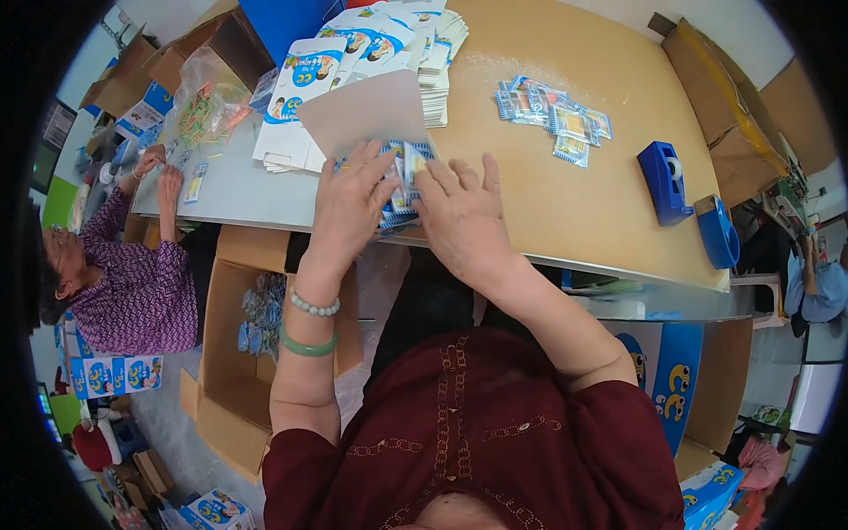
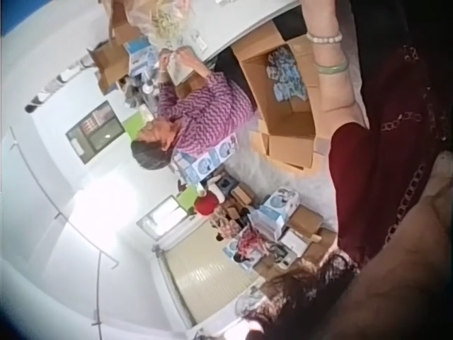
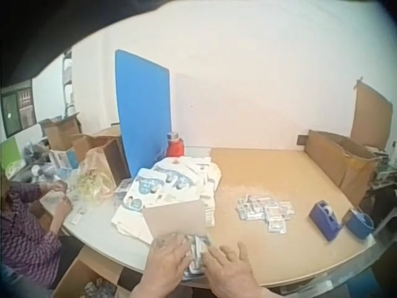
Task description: The person folds a flat cardboard sheet into a small box, packs pouches into the box, closes the box flaps, and places the filled boxes into a larger shipping carton.
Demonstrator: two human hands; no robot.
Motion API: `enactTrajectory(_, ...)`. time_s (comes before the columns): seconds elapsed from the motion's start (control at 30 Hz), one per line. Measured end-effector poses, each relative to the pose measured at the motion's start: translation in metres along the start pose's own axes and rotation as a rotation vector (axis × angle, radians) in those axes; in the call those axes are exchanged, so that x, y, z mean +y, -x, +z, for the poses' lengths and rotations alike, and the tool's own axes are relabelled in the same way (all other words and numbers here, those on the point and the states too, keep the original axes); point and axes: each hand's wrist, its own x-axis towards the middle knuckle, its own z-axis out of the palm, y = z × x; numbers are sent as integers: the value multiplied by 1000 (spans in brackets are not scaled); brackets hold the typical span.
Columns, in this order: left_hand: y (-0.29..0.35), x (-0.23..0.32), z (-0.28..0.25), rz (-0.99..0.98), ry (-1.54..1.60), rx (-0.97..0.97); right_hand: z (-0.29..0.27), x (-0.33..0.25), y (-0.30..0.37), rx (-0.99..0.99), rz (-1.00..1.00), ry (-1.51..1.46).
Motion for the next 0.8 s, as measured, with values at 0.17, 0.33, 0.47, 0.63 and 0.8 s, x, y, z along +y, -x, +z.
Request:
enactTrajectory(0.17, 4, 9, 3, 145, -237, 90, -10, 6, -1, 10, -103, -2)
enactTrajectory(0.33, 5, 2, 5, 185, -106, 0, -24, -4, -11, -397, -171, 170)
enactTrajectory(0.47, 9, 0, 5, 189, -167, -41, -19, 6, -9, -367, -139, 69)
enactTrajectory(0.63, 2, 1, 2, 189, -73, -111, -15, 11, -27, -100, -131, 40)
enactTrajectory(0.8, 7, -7, -10, 35, 199, -61, 5, -1, -35, -464, -176, 340)
